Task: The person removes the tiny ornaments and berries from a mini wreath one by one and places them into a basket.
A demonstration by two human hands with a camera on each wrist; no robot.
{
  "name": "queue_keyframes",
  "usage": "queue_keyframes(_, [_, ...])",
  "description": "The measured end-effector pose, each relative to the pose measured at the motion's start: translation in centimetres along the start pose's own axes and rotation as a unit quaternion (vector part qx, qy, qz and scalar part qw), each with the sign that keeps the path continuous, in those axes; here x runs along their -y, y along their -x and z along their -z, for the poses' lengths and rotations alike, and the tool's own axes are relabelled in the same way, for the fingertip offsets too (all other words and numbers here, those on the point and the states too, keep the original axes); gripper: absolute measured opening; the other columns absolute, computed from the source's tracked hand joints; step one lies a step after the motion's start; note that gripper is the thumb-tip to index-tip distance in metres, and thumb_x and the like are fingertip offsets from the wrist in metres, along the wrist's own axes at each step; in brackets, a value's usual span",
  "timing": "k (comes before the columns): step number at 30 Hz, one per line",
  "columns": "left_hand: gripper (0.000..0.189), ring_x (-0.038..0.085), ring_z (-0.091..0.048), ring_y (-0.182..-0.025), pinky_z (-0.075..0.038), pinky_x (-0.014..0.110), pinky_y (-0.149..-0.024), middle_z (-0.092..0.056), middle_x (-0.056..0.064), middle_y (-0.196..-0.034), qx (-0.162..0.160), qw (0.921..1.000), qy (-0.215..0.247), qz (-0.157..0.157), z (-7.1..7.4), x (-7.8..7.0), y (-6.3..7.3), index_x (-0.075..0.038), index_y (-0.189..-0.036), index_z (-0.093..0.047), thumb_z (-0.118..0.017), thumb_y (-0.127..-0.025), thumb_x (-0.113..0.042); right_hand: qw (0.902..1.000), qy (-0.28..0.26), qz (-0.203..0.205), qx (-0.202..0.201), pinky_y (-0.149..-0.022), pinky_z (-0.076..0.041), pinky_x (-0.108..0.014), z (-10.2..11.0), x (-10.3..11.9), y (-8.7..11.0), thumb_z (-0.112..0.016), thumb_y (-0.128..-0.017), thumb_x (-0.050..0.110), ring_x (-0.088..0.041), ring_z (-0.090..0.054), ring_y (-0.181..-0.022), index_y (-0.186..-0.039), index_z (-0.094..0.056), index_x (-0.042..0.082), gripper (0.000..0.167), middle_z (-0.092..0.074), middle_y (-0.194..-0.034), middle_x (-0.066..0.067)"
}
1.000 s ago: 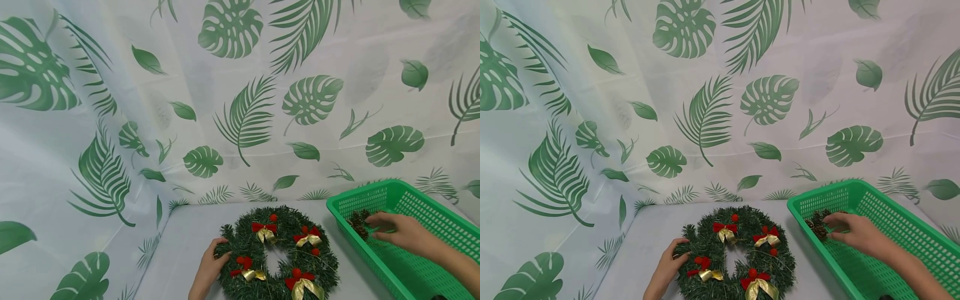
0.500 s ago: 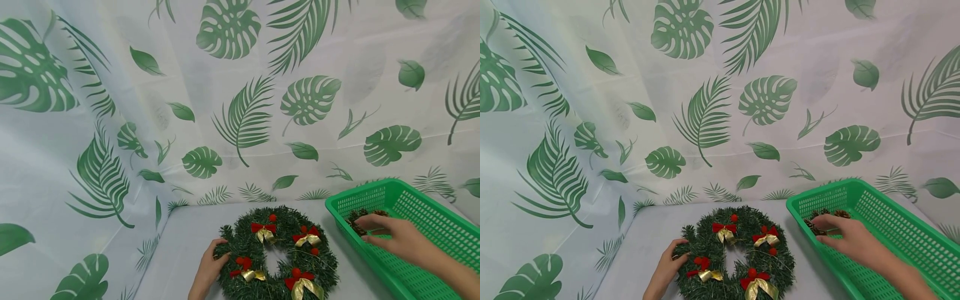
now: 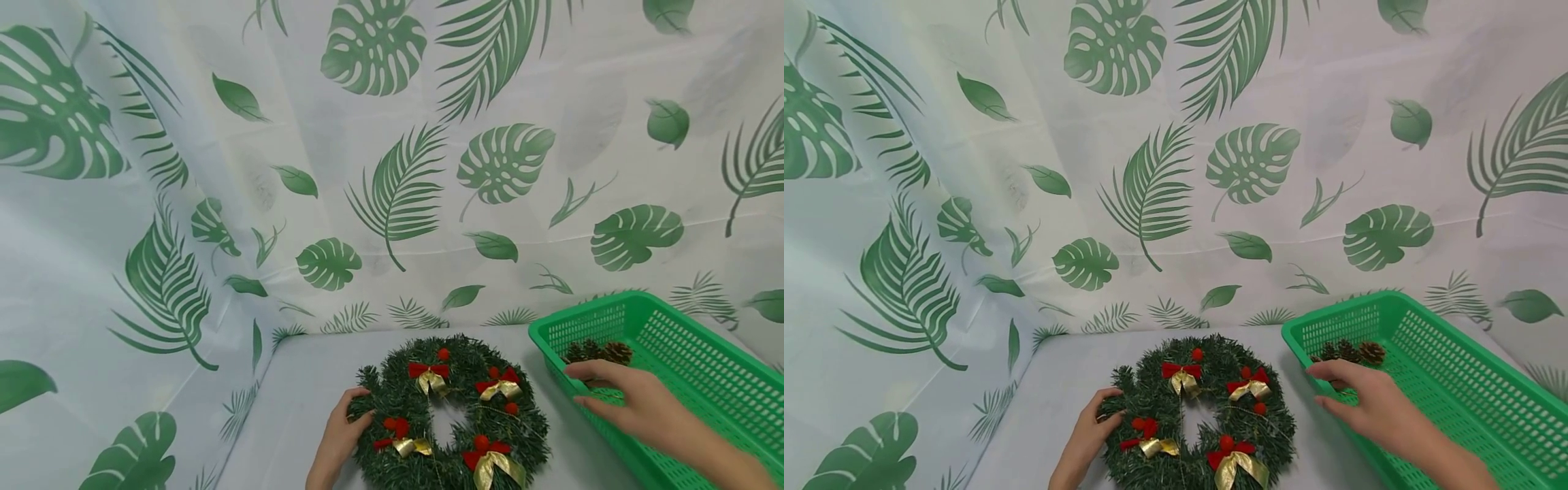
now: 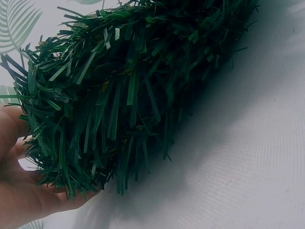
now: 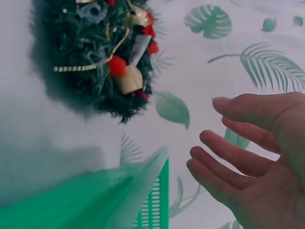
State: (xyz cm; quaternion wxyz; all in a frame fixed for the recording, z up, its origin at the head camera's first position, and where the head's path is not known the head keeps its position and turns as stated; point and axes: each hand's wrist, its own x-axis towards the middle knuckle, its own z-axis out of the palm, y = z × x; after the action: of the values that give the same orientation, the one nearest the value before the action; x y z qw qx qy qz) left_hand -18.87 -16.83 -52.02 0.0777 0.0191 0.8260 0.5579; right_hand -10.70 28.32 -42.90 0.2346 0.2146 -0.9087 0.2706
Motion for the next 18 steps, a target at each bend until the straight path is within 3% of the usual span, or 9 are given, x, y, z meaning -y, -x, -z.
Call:
queue_keyframes(7, [0.044,0.041,-0.056,-0.127,-0.043,0.04,-0.076,-0.038,0.029,-0.159,-0.001,1.0,0.004,0.006,-0.1,0.3,-0.1,-0.011,-0.136,-0.058,-0.066,-0.093,-0.012,0.9967,0.021,0.061,-0.049,-0.075,-0.046,-0.003,-1.8,1.4,0.1,-0.092,-0.054,-0.007,0.006,-0.066,-0.094,-0.112,-0.072,0.014,0.064,-0.073,-0.104,0.003])
queue_keyframes(12, [0.043,0.035,-0.061,-0.118,-0.046,0.042,-0.078,-0.038,0.029,-0.159,-0.002,0.9999,0.006,0.011,0.1,0.2,0.0,-0.011,-0.137,-0.057,-0.066,-0.094,-0.012,0.9962,0.014,0.064,-0.057,-0.073,-0.047,-0.006,-2.9,2.3,-0.2,-0.092,-0.055,-0.005,0.002,-0.068,-0.092,-0.113,-0.072,0.014,0.064,-0.073,-0.103,0.0])
queue_keyframes(18, [0.043,0.038,-0.062,-0.124,-0.048,0.04,-0.082,-0.034,0.031,-0.16,0.006,0.9998,0.017,0.003,0.0,0.0,0.0,-0.01,-0.138,-0.056,-0.065,-0.095,-0.011,0.9954,-0.001,0.068,-0.068,-0.073,-0.049,-0.01,-4.2,3.5,-0.5,-0.091,-0.059,-0.005,-0.002,-0.069,-0.092,-0.115,-0.072,0.015,0.063,-0.073,-0.106,0.002])
